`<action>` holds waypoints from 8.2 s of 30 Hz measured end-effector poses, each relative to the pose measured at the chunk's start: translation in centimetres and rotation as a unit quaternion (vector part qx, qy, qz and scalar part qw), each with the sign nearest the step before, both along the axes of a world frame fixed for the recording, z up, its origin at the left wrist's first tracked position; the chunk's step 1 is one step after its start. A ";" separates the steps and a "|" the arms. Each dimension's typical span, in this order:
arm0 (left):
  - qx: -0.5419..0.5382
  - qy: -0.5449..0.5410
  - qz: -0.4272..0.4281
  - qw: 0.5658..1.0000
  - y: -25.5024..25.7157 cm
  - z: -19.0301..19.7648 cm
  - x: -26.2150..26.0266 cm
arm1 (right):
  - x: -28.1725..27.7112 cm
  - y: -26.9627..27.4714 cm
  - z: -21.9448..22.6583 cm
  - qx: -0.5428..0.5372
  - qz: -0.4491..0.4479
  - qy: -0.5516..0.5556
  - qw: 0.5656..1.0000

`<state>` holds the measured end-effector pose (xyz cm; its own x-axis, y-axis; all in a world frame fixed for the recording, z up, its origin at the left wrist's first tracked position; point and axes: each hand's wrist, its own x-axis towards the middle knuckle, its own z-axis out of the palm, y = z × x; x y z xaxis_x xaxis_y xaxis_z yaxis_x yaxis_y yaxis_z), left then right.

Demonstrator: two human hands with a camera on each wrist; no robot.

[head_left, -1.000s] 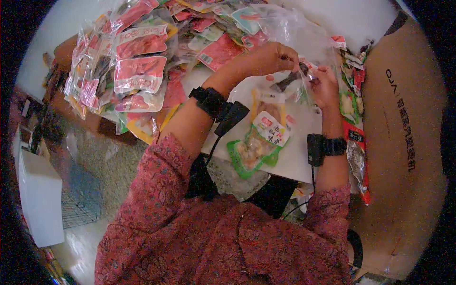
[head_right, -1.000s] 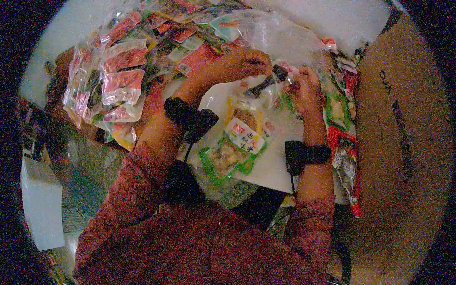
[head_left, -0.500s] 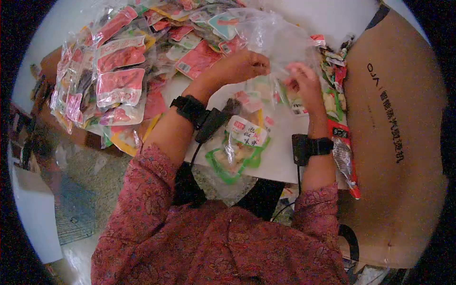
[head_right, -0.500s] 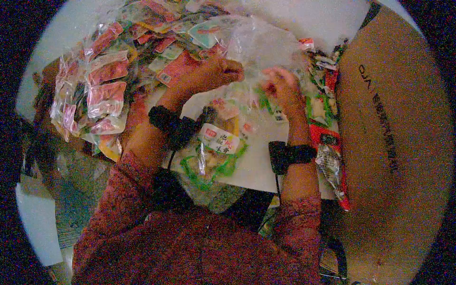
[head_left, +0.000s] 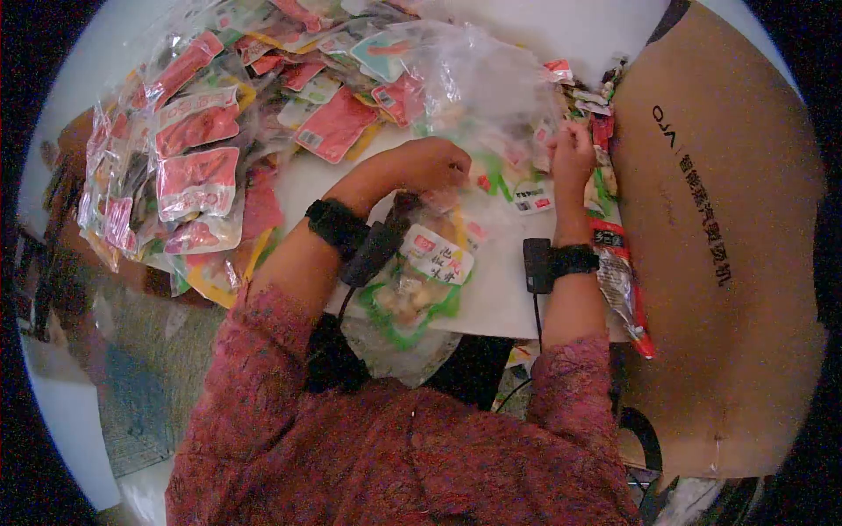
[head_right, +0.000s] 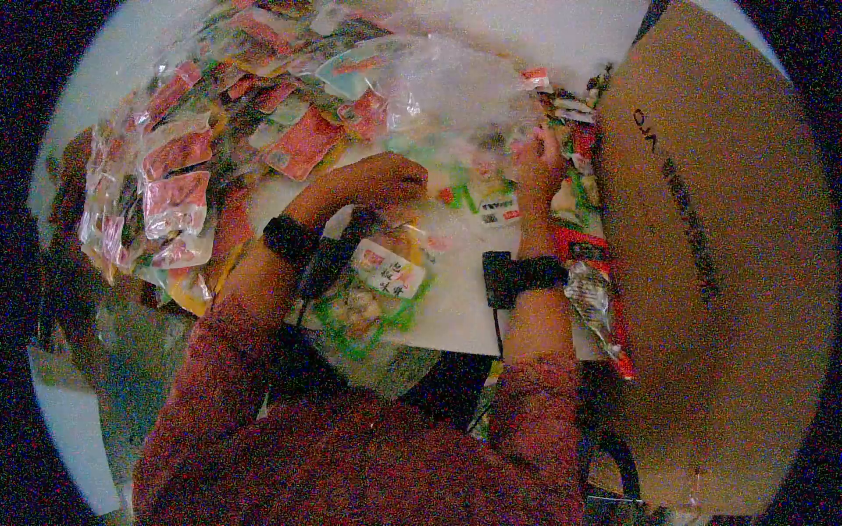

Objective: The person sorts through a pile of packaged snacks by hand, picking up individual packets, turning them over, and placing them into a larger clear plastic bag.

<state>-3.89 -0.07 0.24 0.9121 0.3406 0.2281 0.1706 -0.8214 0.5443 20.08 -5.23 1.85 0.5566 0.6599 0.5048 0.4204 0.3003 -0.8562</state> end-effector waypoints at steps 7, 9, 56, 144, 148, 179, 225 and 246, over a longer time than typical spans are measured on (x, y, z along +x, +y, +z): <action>-0.198 -0.007 0.096 0.975 0.0 -0.1 -0.6 | -0.1 0.9 -2.1 -0.105 -0.112 -0.216 0.964; -0.123 -0.065 0.031 0.990 2.1 -2.7 -0.3 | -1.6 -0.2 -0.9 -0.133 -0.114 -0.243 0.954; -0.245 -0.212 0.216 0.921 2.3 -0.5 -3.0 | -0.8 0.6 -2.5 -0.248 -0.037 -0.290 0.924; -0.419 -0.170 0.084 0.888 -0.6 -0.6 0.7 | -6.2 -0.2 -0.7 -0.120 0.308 0.166 0.929; -0.416 -0.171 0.045 0.892 -0.9 -0.6 0.5 | -5.3 -0.4 -1.2 -0.153 0.338 0.118 0.921; -0.457 -0.132 0.082 0.876 -1.4 0.0 0.2 | -7.0 -1.2 -0.3 -0.093 0.345 0.247 0.901; -0.419 -0.093 0.060 0.901 -1.9 -0.2 0.6 | -5.4 -0.5 -0.3 0.053 0.298 0.307 0.902; -0.415 -0.103 0.085 0.900 -2.0 -0.3 0.4 | -4.7 0.0 -0.7 0.069 0.318 0.383 0.865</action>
<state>-3.51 -2.02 -0.05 0.7984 0.6021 -0.0097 0.0800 -0.0900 0.9927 15.34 -5.22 1.14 0.3102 0.9180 0.2473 -0.5415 0.3844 -0.7477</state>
